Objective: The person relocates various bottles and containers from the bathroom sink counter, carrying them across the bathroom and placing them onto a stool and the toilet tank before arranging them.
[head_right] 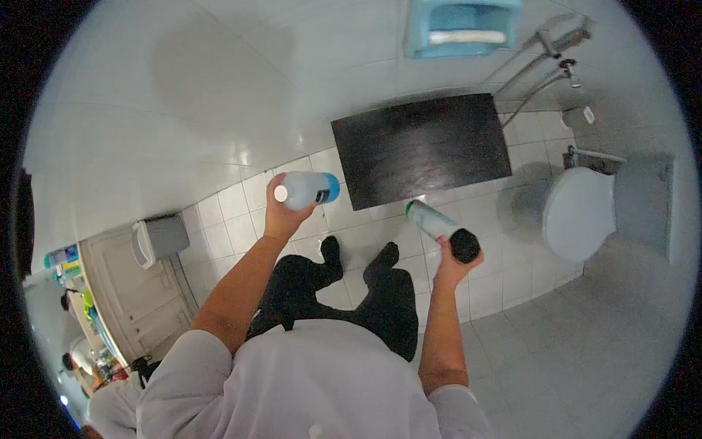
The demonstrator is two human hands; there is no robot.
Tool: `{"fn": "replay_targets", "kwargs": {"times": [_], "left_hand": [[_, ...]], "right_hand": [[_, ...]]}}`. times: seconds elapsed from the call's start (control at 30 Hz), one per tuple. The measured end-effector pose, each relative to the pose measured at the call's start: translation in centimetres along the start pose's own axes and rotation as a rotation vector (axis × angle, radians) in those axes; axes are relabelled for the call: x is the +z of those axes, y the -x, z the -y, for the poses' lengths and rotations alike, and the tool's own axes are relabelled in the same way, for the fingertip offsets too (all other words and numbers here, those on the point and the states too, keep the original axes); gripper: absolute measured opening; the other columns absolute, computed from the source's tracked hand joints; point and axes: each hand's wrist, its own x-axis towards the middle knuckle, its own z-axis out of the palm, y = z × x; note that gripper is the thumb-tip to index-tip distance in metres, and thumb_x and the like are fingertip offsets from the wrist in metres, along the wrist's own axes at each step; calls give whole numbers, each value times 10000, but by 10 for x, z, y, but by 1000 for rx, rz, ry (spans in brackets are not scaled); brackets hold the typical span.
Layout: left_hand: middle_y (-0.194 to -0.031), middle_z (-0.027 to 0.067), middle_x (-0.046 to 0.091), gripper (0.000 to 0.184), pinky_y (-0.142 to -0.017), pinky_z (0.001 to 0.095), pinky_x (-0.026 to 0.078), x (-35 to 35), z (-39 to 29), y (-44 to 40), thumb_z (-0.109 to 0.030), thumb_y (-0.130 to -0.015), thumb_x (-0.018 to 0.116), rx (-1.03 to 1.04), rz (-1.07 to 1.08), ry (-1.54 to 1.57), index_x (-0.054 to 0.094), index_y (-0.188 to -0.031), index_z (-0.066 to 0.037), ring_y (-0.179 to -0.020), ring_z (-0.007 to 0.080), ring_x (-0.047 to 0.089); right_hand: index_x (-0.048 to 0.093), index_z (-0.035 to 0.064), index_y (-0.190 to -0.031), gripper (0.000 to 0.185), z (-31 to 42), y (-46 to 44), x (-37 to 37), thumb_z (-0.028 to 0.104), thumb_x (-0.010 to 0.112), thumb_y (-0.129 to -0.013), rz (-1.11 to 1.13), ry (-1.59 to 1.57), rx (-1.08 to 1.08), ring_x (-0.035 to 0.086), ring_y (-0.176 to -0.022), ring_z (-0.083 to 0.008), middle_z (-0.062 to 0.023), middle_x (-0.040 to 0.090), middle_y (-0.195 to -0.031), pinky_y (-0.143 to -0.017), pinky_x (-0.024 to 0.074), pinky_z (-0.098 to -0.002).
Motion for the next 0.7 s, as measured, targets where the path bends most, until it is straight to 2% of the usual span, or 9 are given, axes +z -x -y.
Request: {"fn": "replay_targets", "kwargs": {"times": [0.03, 0.1, 0.23, 0.27, 0.4, 0.57, 0.63, 0.67, 0.7], "left_hand": [[-1140, 155, 387, 812, -881, 377, 400, 10, 14, -7, -163, -552, 768, -52, -52, 65, 291, -1200, -55, -1070, 301, 421], [-1139, 155, 386, 813, -878, 370, 401, 24, 40, -14, -168, -558, 769, -124, -73, 190, 287, -1202, -48, -1064, 285, 428], [-1132, 155, 391, 821, -864, 355, 408, 51, 65, -22, -182, -571, 769, -179, -121, 386, 277, -1212, -36, -1041, 246, 447], [-1124, 148, 399, 818, -856, 358, 412, 59, 68, -23, -186, -569, 770, -199, -121, 497, 282, -1210, -43, -1035, 249, 452], [-1135, 144, 404, 800, -851, 366, 417, 79, 101, -37, -205, -566, 765, -150, -214, 476, 303, -1201, -51, -1046, 268, 455], [-1147, 135, 416, 762, -850, 388, 419, 88, 121, -59, -235, -546, 750, 4, -329, 298, 351, -1182, -103, -1061, 321, 446], [-1142, 135, 423, 760, -849, 388, 419, 94, 136, -63, -223, -538, 751, 6, -352, 362, 356, -1179, -115, -1055, 320, 450], [-1122, 138, 443, 781, -857, 376, 415, 95, 145, -63, -246, -531, 763, 43, -387, 340, 354, -1178, -85, -1046, 297, 464], [-1101, 141, 462, 806, -864, 364, 410, 99, 153, -64, -270, -525, 775, 75, -416, 314, 353, -1177, -56, -1036, 274, 478]], "right_hand": [[207, 60, -1185, 755, 4, -3, 14, 64, 733, -643, -25, -294, 189, 477, -981, -226, -144, 394, -1120, -818, 470, -351], [193, 100, -1203, 707, -11, -12, 33, 69, 687, -698, -109, -413, 292, 474, -1013, -267, -140, 401, -1133, -790, 489, -402], [407, 65, -1062, 440, -46, -34, 45, 157, 675, -725, -82, -547, 380, 509, -969, -262, -101, 494, -1068, -802, 493, -420], [421, 68, -1067, 421, -55, -39, 50, 169, 663, -738, -15, -546, 333, 509, -964, -252, -88, 501, -1056, -808, 486, -420], [425, 94, -1107, 373, -84, -57, 77, 168, 606, -789, 161, -478, 210, 495, -984, -248, -98, 485, -1086, -864, 445, -430], [339, 75, -1250, 497, -159, -117, 92, 158, 570, -818, 316, -376, 4, 458, -1064, -290, -96, 418, -1241, -918, 381, -428], [381, 13, -1191, 422, -155, -119, 102, 136, 553, -826, 653, -569, 63, 454, -1053, -278, -91, 444, -1196, -891, 409, -389], [303, 36, -1282, 658, -156, -109, 113, 289, 627, -769, 661, -617, 164, 433, -1076, -344, -107, 404, -1264, -948, 339, -422], [301, 34, -1279, 665, -159, -110, 123, 286, 635, -762, 676, -590, 177, 433, -1074, -338, -110, 406, -1256, -946, 340, -416]]}}
